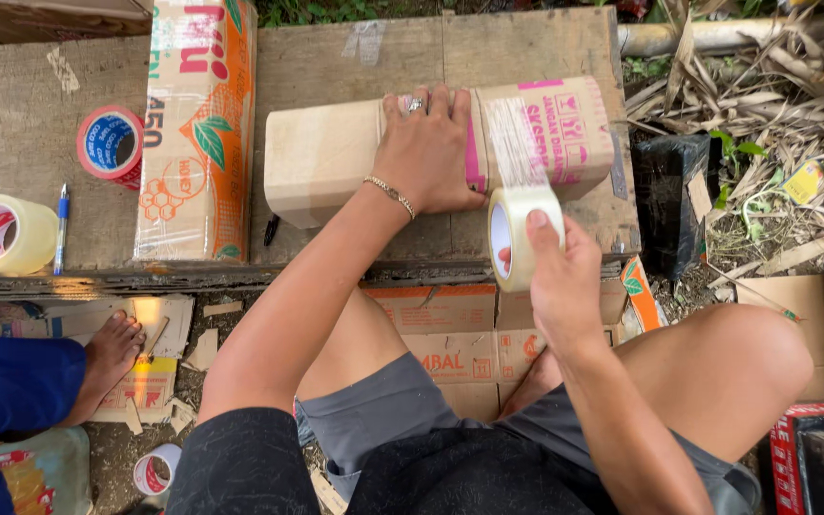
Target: The person sits cross-legged and repeatedly wraps clear packing tape around a cardboard box placed on a wooden surface. They pull tape from a roll, smooth it over the box, and tear it off by hand, repeating the process multiple times.
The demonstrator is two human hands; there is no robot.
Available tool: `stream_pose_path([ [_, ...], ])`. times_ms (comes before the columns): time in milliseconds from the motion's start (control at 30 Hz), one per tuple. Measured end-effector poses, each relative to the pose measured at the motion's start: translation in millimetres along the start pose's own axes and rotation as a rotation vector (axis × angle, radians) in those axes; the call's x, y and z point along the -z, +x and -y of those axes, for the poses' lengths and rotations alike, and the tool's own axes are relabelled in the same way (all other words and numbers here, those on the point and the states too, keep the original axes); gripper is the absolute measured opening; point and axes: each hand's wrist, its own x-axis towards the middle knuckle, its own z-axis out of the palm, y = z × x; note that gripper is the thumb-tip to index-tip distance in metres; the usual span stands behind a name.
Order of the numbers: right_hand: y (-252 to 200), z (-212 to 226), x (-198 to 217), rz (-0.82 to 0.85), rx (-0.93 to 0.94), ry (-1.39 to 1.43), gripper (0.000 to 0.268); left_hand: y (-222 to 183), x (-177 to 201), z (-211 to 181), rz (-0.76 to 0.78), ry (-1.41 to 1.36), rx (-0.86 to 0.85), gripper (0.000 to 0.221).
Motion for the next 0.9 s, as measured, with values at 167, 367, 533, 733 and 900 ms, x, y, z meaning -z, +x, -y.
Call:
stream_pose_path([
  [167,-12,-33,8,-0.014,-0.044,-0.008,0.03,0,-6,4,-0.026,0.021,-0.028,0.129],
  [367,-5,-61,18,0.004,0.003,-0.001,0.029,3,-11,7,-0.035,0.013,-0.033,0.124],
  [533,7,-62,13,0.022,-0.005,0.004,0.029,11,-4,11,0.005,0.029,-0.071,0.121],
  [733,-6,-13,11,0.083,-0.077,-0.012,0.032,20,18,20,0.162,-0.11,-0.118,0.098],
  [900,-5,28,7,0.198,-0.023,0.028,0.031,36,29,29,0.55,-0.333,-0.04,0.08],
])
